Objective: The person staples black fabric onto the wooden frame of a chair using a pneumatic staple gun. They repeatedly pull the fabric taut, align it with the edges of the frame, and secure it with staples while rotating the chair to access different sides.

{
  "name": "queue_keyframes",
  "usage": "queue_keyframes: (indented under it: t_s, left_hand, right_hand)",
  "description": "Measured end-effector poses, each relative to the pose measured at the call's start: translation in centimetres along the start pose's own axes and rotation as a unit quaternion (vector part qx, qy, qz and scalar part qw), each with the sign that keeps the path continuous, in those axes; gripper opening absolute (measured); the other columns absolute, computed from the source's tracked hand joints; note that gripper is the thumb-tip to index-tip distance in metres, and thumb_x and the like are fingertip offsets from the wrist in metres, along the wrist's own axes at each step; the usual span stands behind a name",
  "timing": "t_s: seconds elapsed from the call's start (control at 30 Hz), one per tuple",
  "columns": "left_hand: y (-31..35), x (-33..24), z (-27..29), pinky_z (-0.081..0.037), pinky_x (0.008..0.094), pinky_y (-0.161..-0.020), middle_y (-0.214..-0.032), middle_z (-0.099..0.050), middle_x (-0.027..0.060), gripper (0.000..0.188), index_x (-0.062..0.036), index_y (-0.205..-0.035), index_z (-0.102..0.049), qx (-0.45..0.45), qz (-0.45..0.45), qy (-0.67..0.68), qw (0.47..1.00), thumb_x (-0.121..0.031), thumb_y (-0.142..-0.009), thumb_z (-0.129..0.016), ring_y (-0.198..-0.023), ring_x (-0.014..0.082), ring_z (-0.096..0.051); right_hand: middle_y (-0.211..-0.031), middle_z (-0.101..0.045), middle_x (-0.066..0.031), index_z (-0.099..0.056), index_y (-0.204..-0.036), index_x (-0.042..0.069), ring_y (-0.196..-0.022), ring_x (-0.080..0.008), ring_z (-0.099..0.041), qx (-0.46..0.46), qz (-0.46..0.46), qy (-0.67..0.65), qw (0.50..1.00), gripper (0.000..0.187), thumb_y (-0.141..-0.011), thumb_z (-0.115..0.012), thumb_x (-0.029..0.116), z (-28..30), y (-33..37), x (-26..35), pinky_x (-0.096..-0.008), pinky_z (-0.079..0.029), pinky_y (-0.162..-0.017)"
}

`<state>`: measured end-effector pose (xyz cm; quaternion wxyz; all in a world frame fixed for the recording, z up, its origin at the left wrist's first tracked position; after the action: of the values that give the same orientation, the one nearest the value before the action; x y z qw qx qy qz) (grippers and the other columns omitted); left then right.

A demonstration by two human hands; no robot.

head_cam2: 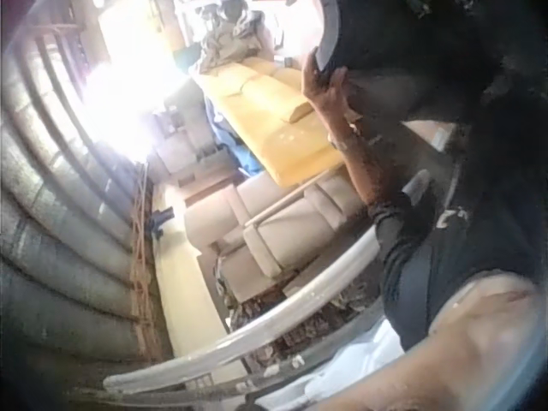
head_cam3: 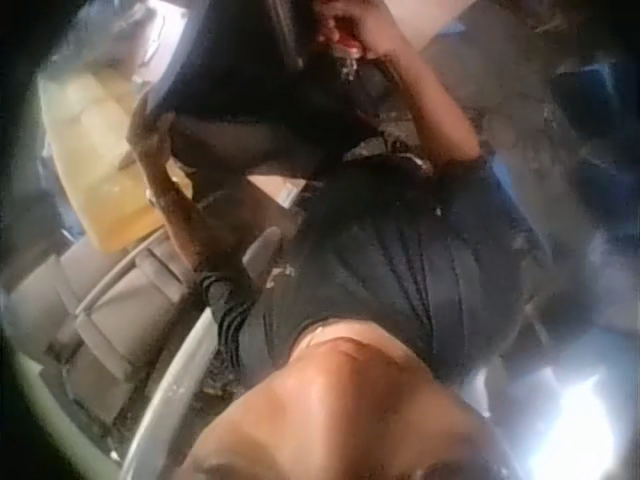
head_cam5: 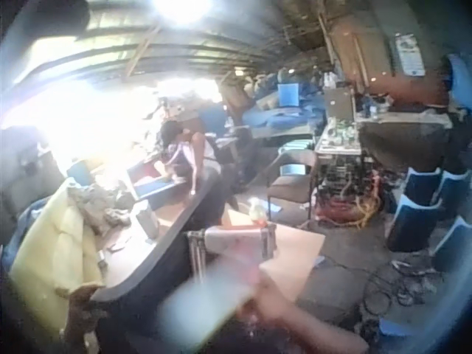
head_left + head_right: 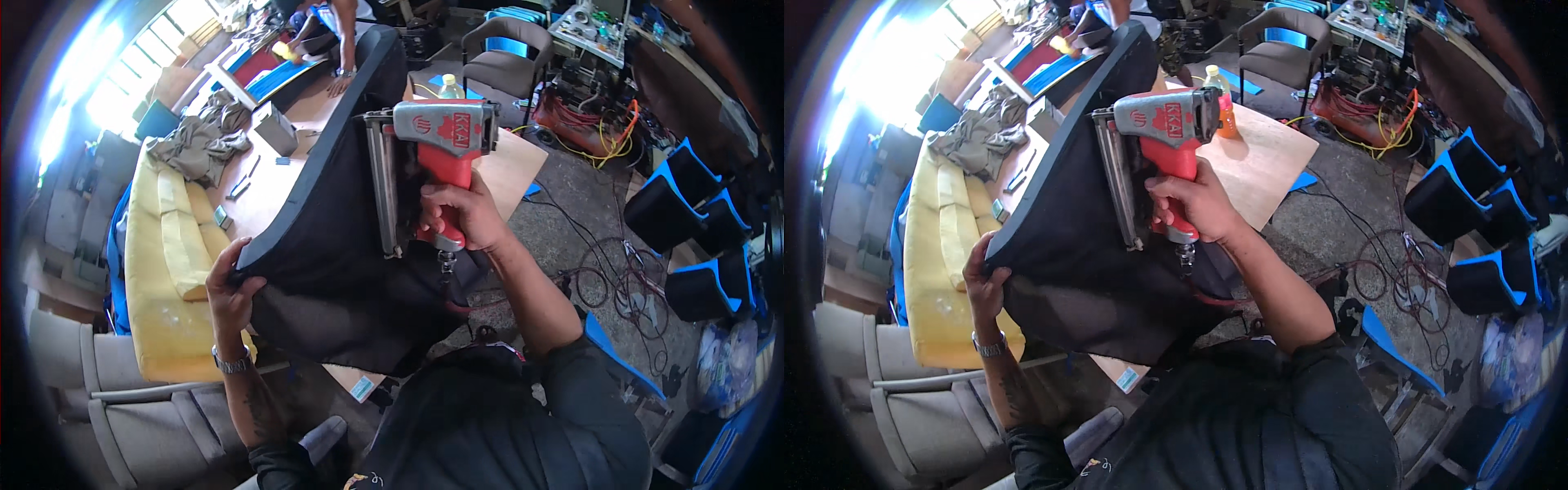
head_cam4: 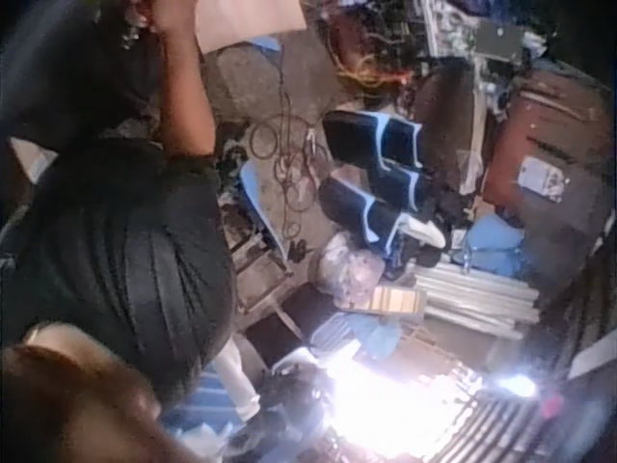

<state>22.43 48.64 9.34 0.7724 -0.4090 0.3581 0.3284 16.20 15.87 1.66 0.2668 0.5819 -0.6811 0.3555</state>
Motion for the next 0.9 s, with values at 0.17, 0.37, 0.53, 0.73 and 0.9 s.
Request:
queue_keyframes:
  t_s: [0.17,0.37,0.53,0.73,0.9]
  left_hand:
    - [0.1,-0.1,0.1,-0.041,0.0291,-0.095,-0.114,-0.059,0.0087,0.058,0.0015,-0.12,-0.053,0.007,0.002,0.026,1.0,0.006,-0.066,-0.072,-0.108,0.0167,-0.054]
    - [-0.3,0.0,0.1,-0.041,0.0293,-0.095,-0.113,-0.06,0.0089,0.057,0.0023,-0.119,-0.054,0.011,-0.014,-0.007,1.0,0.003,-0.065,-0.074,-0.106,0.0169,-0.055]
    - [-0.6,-0.7,-0.3,-0.04,0.0279,-0.094,-0.111,-0.062,0.0078,0.055,0.0005,-0.117,-0.057,0.017,-0.008,-0.016,1.0,0.002,-0.065,-0.075,-0.105,0.0158,-0.055]
    - [-1.3,-1.8,-0.5,-0.041,0.0265,-0.091,-0.109,-0.063,0.005,0.056,-0.0012,-0.117,-0.059,0.044,-0.034,-0.036,0.998,-0.006,-0.065,-0.079,-0.101,0.0125,-0.055]
    - [-1.5,-1.9,-0.5,-0.042,0.026,-0.09,-0.108,-0.063,0.0046,0.055,-0.0017,-0.116,-0.059,0.067,-0.043,-0.005,0.997,-0.014,-0.066,-0.08,-0.099,0.0116,-0.055]
  right_hand:
    - [-0.059,-0.048,-0.0051,-0.045,-0.114,-0.003,-0.047,-0.0141,-0.049,0.019,0.0,0.009,1.0,0.037,-0.079,-0.054,0.003,-1.7,2.4,0.1,-0.0318,-0.045,-0.055]
    - [-0.059,-0.049,-0.0055,-0.043,-0.118,-0.005,-0.047,-0.0146,-0.05,-0.016,-0.011,0.042,0.999,0.042,-0.078,-0.055,0.002,-2.1,3.4,-1.2,-0.0317,-0.044,-0.053]
    - [-0.059,-0.05,-0.0067,-0.042,-0.119,-0.006,-0.047,-0.0151,-0.051,-0.015,0.02,0.029,0.999,0.046,-0.075,-0.055,0.0,-4.5,5.2,-1.9,-0.0295,-0.045,-0.051]
    - [-0.058,-0.05,-0.0065,-0.042,-0.118,-0.006,-0.044,-0.0145,-0.049,-0.002,0.064,0.126,0.99,0.046,-0.074,-0.053,-0.001,-5.4,7.0,-2.0,-0.0283,-0.045,-0.05]
    - [-0.057,-0.049,-0.0049,-0.042,-0.117,-0.004,-0.043,-0.0125,-0.045,-0.058,0.013,0.178,0.982,0.039,-0.081,-0.054,0.004,-7.4,8.3,-3.8,-0.0275,-0.043,-0.053]
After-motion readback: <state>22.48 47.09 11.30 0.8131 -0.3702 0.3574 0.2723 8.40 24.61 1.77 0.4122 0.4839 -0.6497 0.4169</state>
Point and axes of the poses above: each hand's wrist, its own y-axis away from the middle knuckle, its own z-axis out of the back of the hand, x = y × z, the point moved 7 cm from there along -y, towards the middle knuckle
